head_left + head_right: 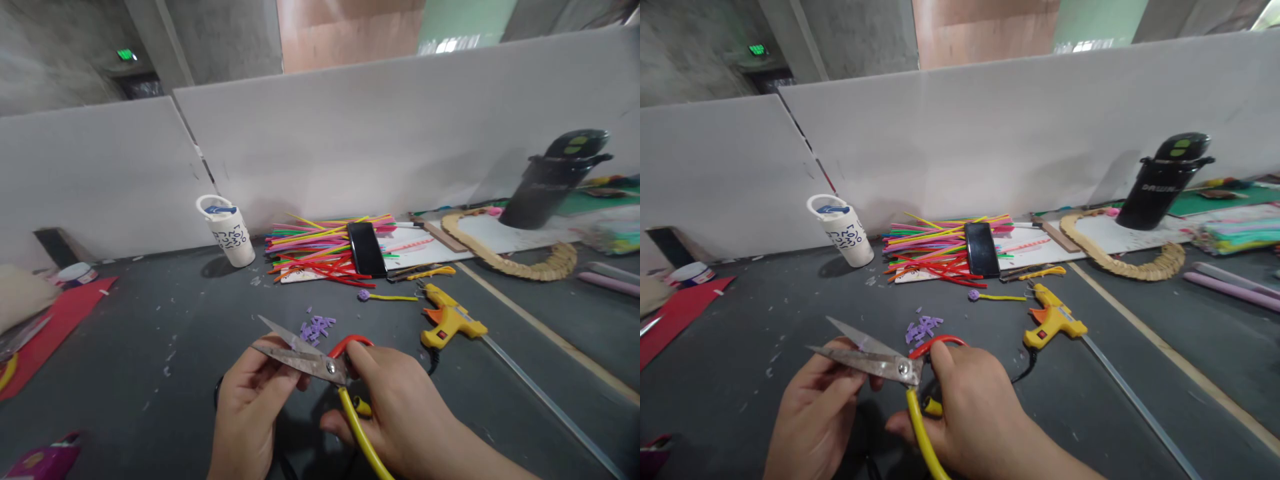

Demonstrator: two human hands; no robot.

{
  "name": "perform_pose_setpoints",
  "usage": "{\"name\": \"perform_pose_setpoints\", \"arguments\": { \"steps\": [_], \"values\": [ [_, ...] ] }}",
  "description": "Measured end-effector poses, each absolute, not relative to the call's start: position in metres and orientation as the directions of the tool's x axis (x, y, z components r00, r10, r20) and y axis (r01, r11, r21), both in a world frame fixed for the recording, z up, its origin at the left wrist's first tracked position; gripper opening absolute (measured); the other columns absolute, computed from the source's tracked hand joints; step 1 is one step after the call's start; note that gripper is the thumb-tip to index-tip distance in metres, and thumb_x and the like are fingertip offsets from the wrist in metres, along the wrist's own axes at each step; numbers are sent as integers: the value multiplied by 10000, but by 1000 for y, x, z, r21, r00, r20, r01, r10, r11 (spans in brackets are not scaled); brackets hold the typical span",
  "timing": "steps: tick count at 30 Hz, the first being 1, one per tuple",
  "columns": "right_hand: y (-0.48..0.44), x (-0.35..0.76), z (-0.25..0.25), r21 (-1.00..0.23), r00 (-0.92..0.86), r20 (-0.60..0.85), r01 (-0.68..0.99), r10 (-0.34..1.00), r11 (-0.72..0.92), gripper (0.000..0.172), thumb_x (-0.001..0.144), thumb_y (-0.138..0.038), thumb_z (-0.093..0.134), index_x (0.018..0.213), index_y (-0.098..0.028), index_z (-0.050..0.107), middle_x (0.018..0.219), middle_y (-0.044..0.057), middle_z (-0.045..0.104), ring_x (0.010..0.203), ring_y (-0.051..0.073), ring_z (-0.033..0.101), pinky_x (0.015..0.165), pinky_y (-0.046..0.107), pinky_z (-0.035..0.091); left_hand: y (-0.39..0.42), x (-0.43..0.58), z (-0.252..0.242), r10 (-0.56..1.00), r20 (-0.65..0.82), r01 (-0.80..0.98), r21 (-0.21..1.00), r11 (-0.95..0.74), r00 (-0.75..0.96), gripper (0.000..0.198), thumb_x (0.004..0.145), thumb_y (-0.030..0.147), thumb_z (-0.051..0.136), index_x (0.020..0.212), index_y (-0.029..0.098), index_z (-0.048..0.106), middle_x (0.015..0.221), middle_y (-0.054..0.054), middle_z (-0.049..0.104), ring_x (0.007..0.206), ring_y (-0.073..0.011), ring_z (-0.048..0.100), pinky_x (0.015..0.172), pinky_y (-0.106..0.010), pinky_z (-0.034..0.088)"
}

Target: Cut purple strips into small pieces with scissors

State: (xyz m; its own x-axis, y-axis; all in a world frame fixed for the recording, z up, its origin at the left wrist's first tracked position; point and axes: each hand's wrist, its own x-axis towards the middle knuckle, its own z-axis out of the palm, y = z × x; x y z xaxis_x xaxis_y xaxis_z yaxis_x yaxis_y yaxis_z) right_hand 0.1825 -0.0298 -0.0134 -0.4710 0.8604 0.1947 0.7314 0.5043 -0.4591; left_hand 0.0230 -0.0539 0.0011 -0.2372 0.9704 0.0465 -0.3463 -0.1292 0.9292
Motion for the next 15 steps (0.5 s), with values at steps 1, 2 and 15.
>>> {"name": "perform_pose_setpoints", "arguments": {
  "steps": [1, 2, 15],
  "values": [
    [-30, 183, -14, -461, -473, 196, 728, 859, 507, 495, 680, -677, 548, 754, -194, 472, 646, 23, 583, 580, 186, 529, 522, 249, 273, -54, 23, 2, 970, 45, -341, 931, -128, -240, 69, 644, 117, 682, 629, 184, 679, 584, 13, 621, 523, -97, 543, 511, -169, 445],
    [-30, 183, -14, -461, -473, 197, 728, 859, 507, 495, 682, -678, 545, 750, -194, 471, 643, 22, 584, 575, 185, 528, 520, 249, 271, -53, 23, 2, 969, 45, -337, 933, -128, -244, 70, 639, 117, 682, 617, 182, 675, 575, 13, 616, 520, -98, 541, 508, -170, 445],
    [-30, 183, -16, -417, -461, 130, 778, 878, 470, 497, 696, -684, 514, 762, -191, 494, 657, 44, 601, 593, 214, 550, 515, 257, 266, -52, 25, 3, 959, 46, -250, 961, -119, -280, 58, 640, 125, 655, 615, 175, 665, 572, 13, 603, 527, -101, 532, 519, -181, 444]
  ]
}}
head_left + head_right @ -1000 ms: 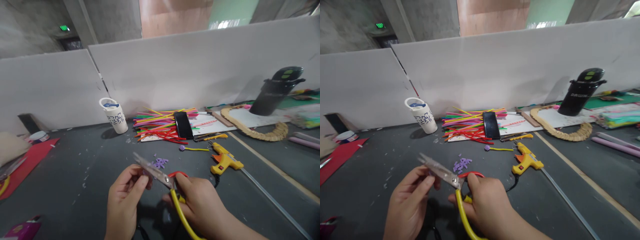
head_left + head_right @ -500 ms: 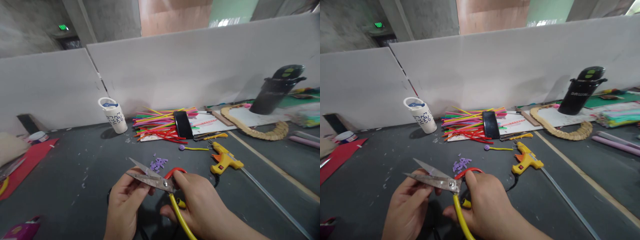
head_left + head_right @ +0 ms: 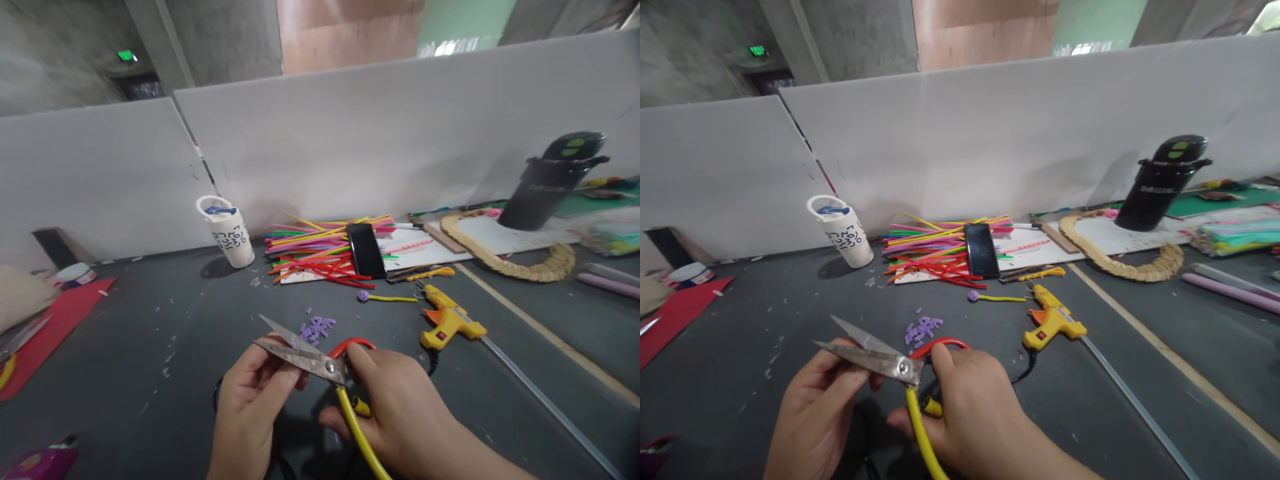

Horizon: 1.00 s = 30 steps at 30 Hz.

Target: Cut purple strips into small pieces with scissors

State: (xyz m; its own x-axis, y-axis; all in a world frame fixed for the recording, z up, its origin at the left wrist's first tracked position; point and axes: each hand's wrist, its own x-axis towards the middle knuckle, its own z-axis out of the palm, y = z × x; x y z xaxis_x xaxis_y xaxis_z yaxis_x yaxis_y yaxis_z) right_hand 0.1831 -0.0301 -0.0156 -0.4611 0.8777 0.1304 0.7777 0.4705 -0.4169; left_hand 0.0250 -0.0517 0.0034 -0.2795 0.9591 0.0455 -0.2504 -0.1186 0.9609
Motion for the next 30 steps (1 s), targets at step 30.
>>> {"name": "perform_pose_setpoints", "arguments": {
  "steps": [30],
  "values": [
    [-18, 179, -6, -989, -387, -96, 145, 917, -42, 105, 646, -226, 558, 648, -163, 475, 581, -51, 414, 556, 89, 347, 496, 181, 299, -52, 35, -23, 944, 329, 599, 751, -278, 26, 90, 714, 137, 525, 715, 195, 594, 678, -4, 641, 632, -158, 603, 602, -248, 456]
  ]
}}
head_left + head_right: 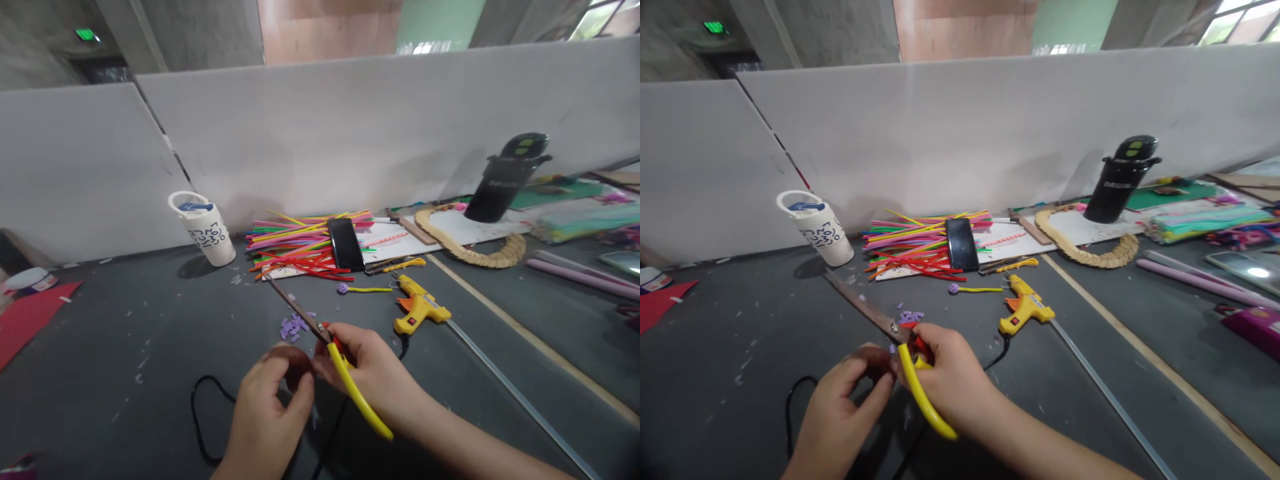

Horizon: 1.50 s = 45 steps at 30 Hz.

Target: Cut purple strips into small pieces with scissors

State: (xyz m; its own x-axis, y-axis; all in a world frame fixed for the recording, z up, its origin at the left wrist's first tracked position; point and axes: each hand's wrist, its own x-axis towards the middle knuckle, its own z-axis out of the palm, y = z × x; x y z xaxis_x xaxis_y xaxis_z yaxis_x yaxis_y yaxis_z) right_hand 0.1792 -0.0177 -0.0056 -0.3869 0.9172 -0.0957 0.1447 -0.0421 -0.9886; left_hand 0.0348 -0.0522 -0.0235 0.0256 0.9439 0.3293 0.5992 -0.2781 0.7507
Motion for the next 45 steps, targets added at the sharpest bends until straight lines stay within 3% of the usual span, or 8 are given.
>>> {"name": "perform_pose_setpoints", "arguments": {
  "steps": [3, 6, 10, 15, 27, 34, 40, 45],
  "values": [
    [-18, 179, -10, -991, -389, -97, 123, 916, -53, 64, 623, -177, 536, 642, -163, 477, 572, -61, 392, 535, 80, 318, 477, 176, 274, -53, 36, -24, 926, 371, 642, 694, -326, 69, 92, 704, 134, 527, 700, 191, 598, 643, -6, 640, 592, -159, 600, 560, -246, 448],
    [-16, 181, -10, -988, -378, -77, 155, 923, -19, 47, 636, -167, 520, 638, -160, 473, 575, -58, 395, 539, 80, 317, 480, 179, 273, -52, 34, -20, 950, 308, 575, 768, -281, 52, 84, 717, 159, 539, 669, 191, 600, 632, -5, 630, 593, -156, 589, 572, -245, 446],
    [-15, 186, -5, -988, -440, -72, 156, 895, -3, 68, 679, -178, 515, 638, -161, 464, 573, -55, 412, 537, 77, 337, 479, 172, 288, -47, 31, -16, 998, -54, 173, 983, 55, -12, 80, 717, 237, 597, 727, 176, 647, 688, -24, 661, 626, -157, 597, 601, -250, 465],
    [-14, 186, -3, -992, -495, -72, 126, 866, -10, 83, 699, -191, 529, 653, -160, 466, 582, -54, 438, 535, 73, 370, 485, 163, 312, -44, 30, -17, 940, -299, -166, 931, 325, 166, 90, 676, 197, 666, 737, 131, 677, 640, -31, 644, 559, -125, 564, 532, -224, 454],
    [-17, 184, -3, -984, -491, -28, 169, 871, 64, 99, 702, -195, 517, 643, -167, 443, 596, -48, 428, 559, 84, 360, 497, 177, 315, -46, 34, -16, 956, -228, -131, 958, 254, 185, 21, 637, 125, 654, 645, 145, 655, 578, 13, 578, 511, -95, 501, 501, -207, 409],
    [-14, 187, -4, -978, -353, 55, 169, 934, 122, 138, 706, -210, 494, 608, -183, 400, 561, -62, 383, 527, 78, 319, 484, 176, 289, -43, 29, -12, 981, -192, -208, 960, 185, -18, 42, 659, 155, 669, 650, 160, 628, 561, 27, 589, 517, -89, 516, 519, -189, 413],
    [-22, 186, -2, -906, -419, -8, 388, 908, 171, 200, 719, -311, 569, 696, -201, 404, 599, -58, 408, 543, 102, 356, 495, 194, 295, -42, 24, -6, 977, -124, -385, 922, 49, -174, 64, 661, 160, 703, 648, 163, 640, 575, 26, 619, 527, -75, 530, 513, -154, 421],
    [-29, 182, -2, -657, -413, 70, 666, 908, 354, 390, 660, -447, 667, 860, -197, 445, 802, 35, 560, 684, 185, 499, 602, 257, 347, -44, 21, -6, 961, -103, -490, 871, -37, -256, 84, 636, 131, 717, 677, 186, 669, 620, 38, 638, 541, -68, 550, 531, -139, 448]
  ]
}}
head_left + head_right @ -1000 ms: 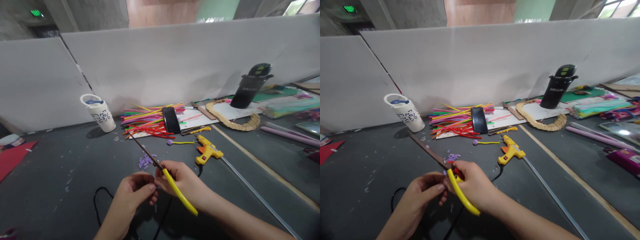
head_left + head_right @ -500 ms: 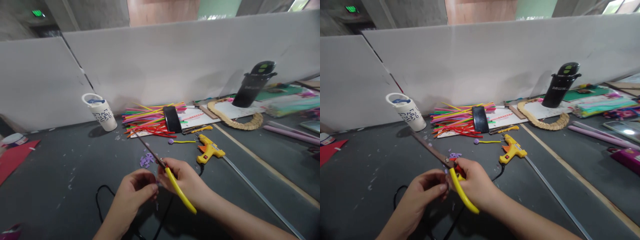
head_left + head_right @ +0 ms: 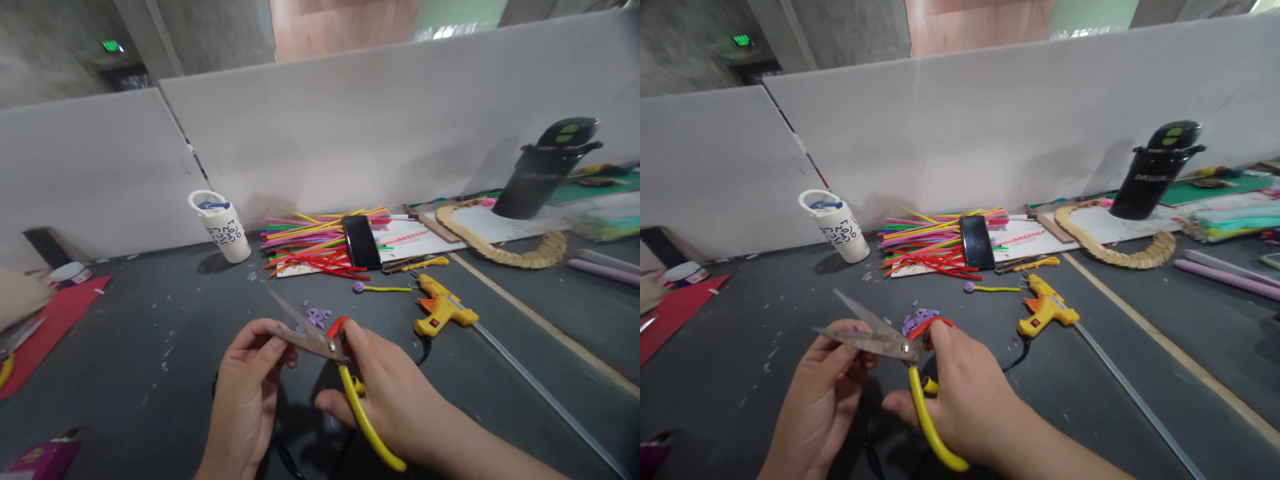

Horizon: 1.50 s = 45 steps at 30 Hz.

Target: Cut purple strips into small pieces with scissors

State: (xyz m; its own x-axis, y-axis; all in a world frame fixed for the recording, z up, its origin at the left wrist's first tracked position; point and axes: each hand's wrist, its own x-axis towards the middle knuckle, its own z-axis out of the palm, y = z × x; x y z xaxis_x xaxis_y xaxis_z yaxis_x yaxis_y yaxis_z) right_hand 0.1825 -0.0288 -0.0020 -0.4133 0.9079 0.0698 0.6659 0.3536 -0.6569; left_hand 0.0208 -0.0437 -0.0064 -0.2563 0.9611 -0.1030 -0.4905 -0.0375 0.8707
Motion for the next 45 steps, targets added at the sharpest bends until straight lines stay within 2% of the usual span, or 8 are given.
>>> {"name": "perform_pose_setpoints", "arguments": {
  "steps": [3, 7, 16, 20, 25, 29, 37, 45],
  "values": [
    [-28, 182, -7, -556, -435, 101, 721, 895, 414, 394, 694, -540, 614, 839, -203, 469, 789, 41, 581, 686, 208, 534, 580, 265, 345, -46, 21, -5, 961, -115, -557, 829, -48, -253, 130, 591, 112, 736, 670, 194, 675, 637, 42, 635, 535, -69, 552, 523, -143, 457],
    [-27, 182, -14, -469, -435, 109, 770, 894, 432, 425, 723, -606, 544, 825, -198, 488, 741, 45, 597, 667, 229, 565, 552, 275, 347, -48, 23, -2, 967, -77, -544, 836, -69, -241, 115, 590, 117, 738, 648, 186, 666, 633, 37, 621, 526, -72, 543, 509, -149, 449],
    [-28, 183, -16, -406, -440, 128, 794, 889, 452, 433, 743, -614, 512, 810, -186, 510, 719, 50, 618, 635, 242, 599, 524, 282, 344, -50, 27, -5, 957, -99, -534, 843, -66, -274, 119, 600, 102, 718, 650, 196, 666, 604, 42, 624, 523, -68, 542, 517, -144, 448],
    [-27, 184, -16, -373, -435, 137, 809, 890, 453, 438, 746, -618, 503, 798, -184, 516, 717, 55, 623, 624, 238, 598, 519, 281, 334, -49, 29, -5, 941, -67, -431, 898, -87, -331, 117, 590, 93, 702, 645, 193, 674, 582, 39, 626, 504, -77, 544, 503, -155, 452],
    [-28, 185, -14, -368, -437, 163, 805, 885, 465, 451, 742, -626, 502, 826, -183, 529, 717, 47, 615, 624, 218, 590, 520, 272, 330, -51, 28, -7, 930, 12, -283, 951, -124, -366, 113, 597, 78, 684, 615, 187, 666, 593, 44, 615, 548, -86, 557, 524, -151, 463],
    [-27, 186, -11, -395, -432, 181, 791, 884, 467, 489, 698, -672, 520, 803, -194, 515, 694, 34, 599, 626, 220, 575, 532, 277, 329, -51, 23, -8, 940, 49, -287, 946, -152, -338, 128, 630, 99, 692, 682, 216, 688, 624, 51, 628, 573, -77, 568, 548, -128, 462],
    [-26, 185, -7, -403, -422, 174, 793, 889, 456, 493, 654, -647, 586, 846, -200, 504, 745, 46, 604, 669, 243, 579, 562, 295, 354, -50, 10, -12, 933, 255, -93, 954, -286, -254, 170, 738, 89, 624, 735, 254, 667, 735, 65, 589, 697, -68, 542, 640, -98, 430],
    [-29, 185, -9, -410, -442, 153, 785, 884, 464, 488, 689, -666, 538, 816, -198, 484, 701, 41, 609, 631, 241, 590, 526, 288, 349, -50, 14, -10, 945, 260, -129, 949, -288, -197, 206, 766, 81, 594, 763, 274, 666, 783, 70, 583, 706, -62, 542, 641, -93, 424]
  ]
}}
